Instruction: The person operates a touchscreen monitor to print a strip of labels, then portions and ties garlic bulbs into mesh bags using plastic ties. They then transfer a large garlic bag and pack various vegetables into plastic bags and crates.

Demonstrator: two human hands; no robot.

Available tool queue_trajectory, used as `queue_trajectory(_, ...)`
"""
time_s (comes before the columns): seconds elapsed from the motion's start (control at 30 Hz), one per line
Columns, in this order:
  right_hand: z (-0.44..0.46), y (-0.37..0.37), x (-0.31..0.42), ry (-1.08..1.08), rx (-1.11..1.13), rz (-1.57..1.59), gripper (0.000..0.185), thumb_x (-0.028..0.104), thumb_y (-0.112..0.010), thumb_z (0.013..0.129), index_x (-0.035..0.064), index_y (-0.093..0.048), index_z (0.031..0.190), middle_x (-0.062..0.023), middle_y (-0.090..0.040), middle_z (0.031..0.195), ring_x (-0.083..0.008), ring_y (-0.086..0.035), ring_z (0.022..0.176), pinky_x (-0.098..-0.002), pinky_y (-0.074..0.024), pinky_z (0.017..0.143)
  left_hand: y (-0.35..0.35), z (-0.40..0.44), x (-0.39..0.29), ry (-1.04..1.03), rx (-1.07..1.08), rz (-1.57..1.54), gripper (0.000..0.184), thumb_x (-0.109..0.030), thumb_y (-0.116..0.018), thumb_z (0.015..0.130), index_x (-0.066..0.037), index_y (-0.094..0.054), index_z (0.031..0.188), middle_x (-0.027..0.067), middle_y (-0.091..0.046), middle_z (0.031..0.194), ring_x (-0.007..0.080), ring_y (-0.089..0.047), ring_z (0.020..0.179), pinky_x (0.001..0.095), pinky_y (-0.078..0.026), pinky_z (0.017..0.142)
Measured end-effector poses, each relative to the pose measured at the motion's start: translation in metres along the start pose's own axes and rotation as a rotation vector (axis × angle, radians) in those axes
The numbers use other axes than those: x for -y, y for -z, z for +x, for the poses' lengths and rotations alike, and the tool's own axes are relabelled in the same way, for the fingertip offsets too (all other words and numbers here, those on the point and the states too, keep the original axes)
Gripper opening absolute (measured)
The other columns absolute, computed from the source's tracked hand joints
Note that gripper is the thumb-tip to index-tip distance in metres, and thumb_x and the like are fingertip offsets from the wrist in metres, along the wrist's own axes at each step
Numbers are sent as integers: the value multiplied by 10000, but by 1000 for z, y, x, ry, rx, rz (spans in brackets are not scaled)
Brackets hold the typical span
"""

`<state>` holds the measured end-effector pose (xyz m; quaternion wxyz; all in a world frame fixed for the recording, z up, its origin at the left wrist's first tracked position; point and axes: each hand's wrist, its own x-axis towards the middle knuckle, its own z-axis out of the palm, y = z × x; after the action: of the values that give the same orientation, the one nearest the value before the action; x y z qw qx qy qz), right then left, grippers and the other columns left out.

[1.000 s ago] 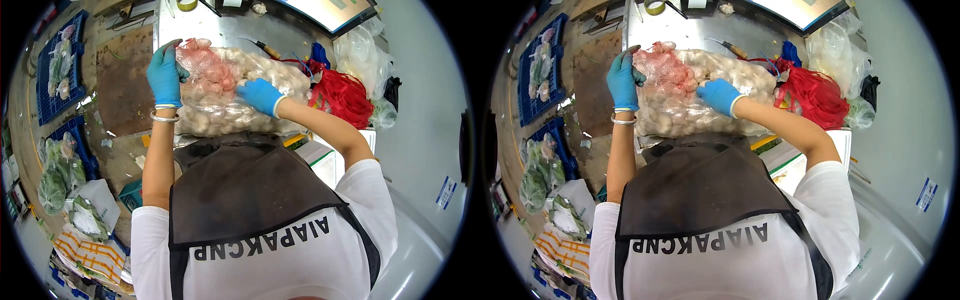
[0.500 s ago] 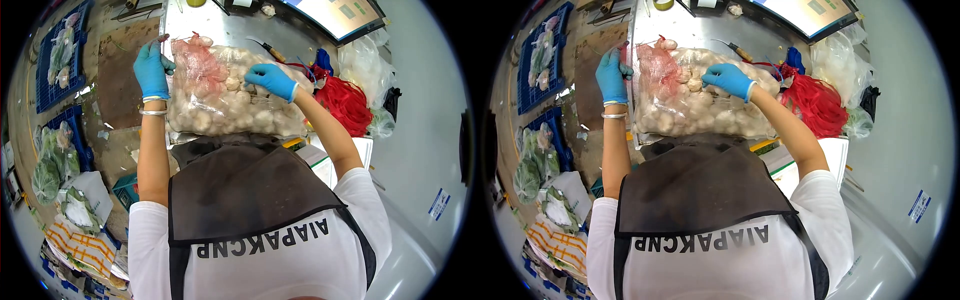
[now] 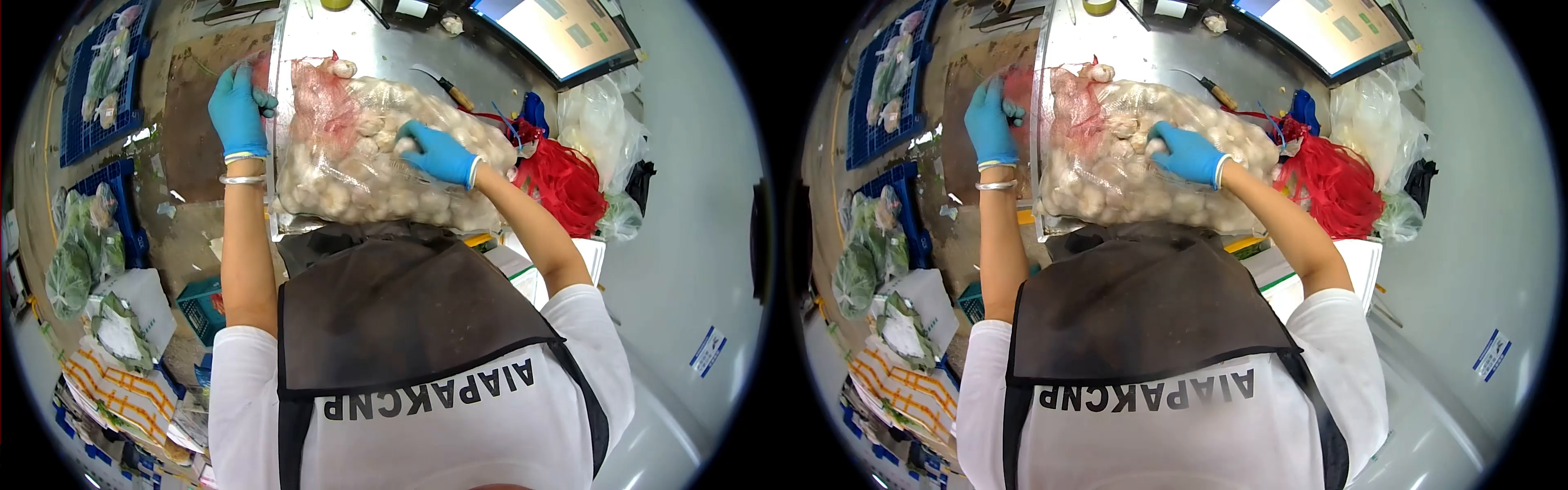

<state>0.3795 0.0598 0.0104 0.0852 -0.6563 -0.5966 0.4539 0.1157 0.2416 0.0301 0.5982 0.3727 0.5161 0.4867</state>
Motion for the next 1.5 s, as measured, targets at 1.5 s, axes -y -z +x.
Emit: queue_trajectory(1.5,125,40,102,-25,1,1484,387,367,-639,910,85,-584,1168,-54,-630,963,-152,-648,805,-338,-582,685,-61,-13,-40,97,272,86,229,-204,-630,901,-49,-727,1039,21,-619,668,88,-460,402,244,-364,396)
